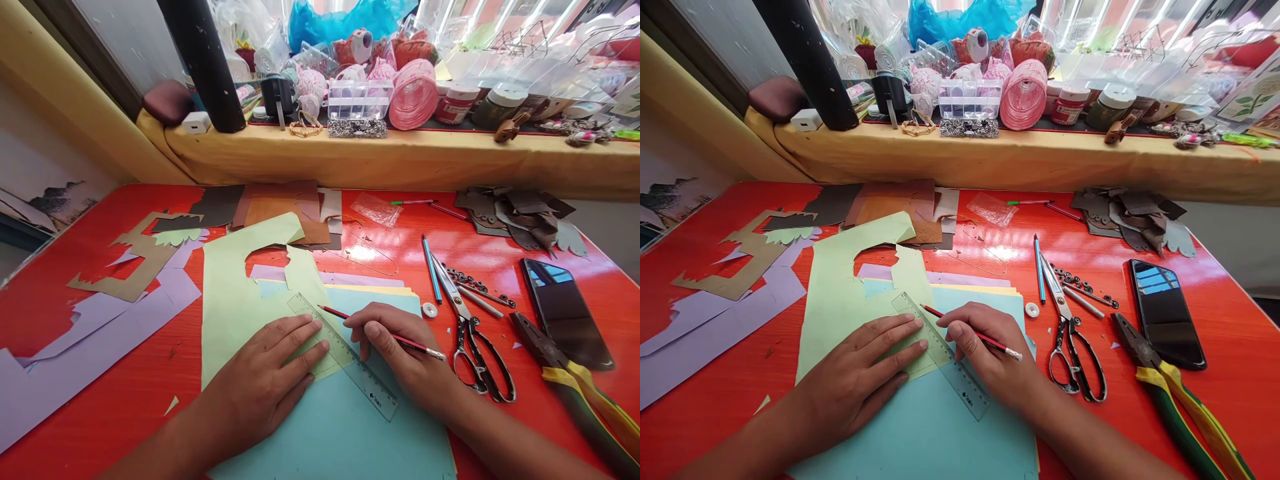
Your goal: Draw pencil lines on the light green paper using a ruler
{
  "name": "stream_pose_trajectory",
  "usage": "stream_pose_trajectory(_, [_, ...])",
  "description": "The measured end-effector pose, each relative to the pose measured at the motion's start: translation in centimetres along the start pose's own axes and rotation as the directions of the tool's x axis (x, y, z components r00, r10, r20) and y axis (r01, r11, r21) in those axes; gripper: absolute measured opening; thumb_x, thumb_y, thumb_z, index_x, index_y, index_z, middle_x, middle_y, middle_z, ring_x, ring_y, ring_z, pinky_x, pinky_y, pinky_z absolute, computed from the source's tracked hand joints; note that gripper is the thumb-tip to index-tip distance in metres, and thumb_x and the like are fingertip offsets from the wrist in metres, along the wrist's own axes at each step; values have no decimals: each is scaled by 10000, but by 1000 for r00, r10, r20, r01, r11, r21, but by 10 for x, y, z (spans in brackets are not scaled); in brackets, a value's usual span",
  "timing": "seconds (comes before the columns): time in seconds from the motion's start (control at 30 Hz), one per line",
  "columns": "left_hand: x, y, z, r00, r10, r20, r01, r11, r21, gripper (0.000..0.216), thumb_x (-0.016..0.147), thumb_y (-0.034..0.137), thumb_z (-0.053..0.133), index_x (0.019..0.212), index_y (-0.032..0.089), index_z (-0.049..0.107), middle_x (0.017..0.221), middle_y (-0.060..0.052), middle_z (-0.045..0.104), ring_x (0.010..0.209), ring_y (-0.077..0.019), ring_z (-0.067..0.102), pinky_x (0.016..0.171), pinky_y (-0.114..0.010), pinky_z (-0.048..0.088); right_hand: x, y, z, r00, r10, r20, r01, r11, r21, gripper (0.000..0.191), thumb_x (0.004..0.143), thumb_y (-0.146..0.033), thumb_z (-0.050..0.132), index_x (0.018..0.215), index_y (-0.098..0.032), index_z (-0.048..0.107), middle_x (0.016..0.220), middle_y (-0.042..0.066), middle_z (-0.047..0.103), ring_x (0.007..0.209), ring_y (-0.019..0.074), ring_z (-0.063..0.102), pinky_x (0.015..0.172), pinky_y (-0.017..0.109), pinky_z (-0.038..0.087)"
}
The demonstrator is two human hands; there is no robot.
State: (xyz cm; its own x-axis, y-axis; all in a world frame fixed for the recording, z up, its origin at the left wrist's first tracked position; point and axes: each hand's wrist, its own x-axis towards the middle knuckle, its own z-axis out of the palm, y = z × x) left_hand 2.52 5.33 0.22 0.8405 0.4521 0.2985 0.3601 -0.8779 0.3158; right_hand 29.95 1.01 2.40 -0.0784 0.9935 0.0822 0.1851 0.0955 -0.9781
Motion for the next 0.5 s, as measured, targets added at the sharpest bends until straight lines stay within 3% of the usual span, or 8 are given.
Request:
stream_pose_trajectory(0.27, [2,0,-2,999,14,-29,-14,1000,2,414,1101,148,549,1496,176,670,1595,-142,637,1510,-308,573,1237,-486,540,2,1,3,999,-17,-35,17,1000,2,401,1146,-506,592,1043,-214,848,804,32,768,621,172,716,671,312,592])
stream_pose_trajectory(0.5, [1,-1,-3,1000,28,-6,-28,999,26,412,1115,158,531,1507,167,657,1610,-140,624,1524,-310,553,1234,-496,540,0,3,2,998,61,-21,-61,998,23,332,1124,-466,618,1071,-213,828,772,20,751,636,178,729,653,299,594])
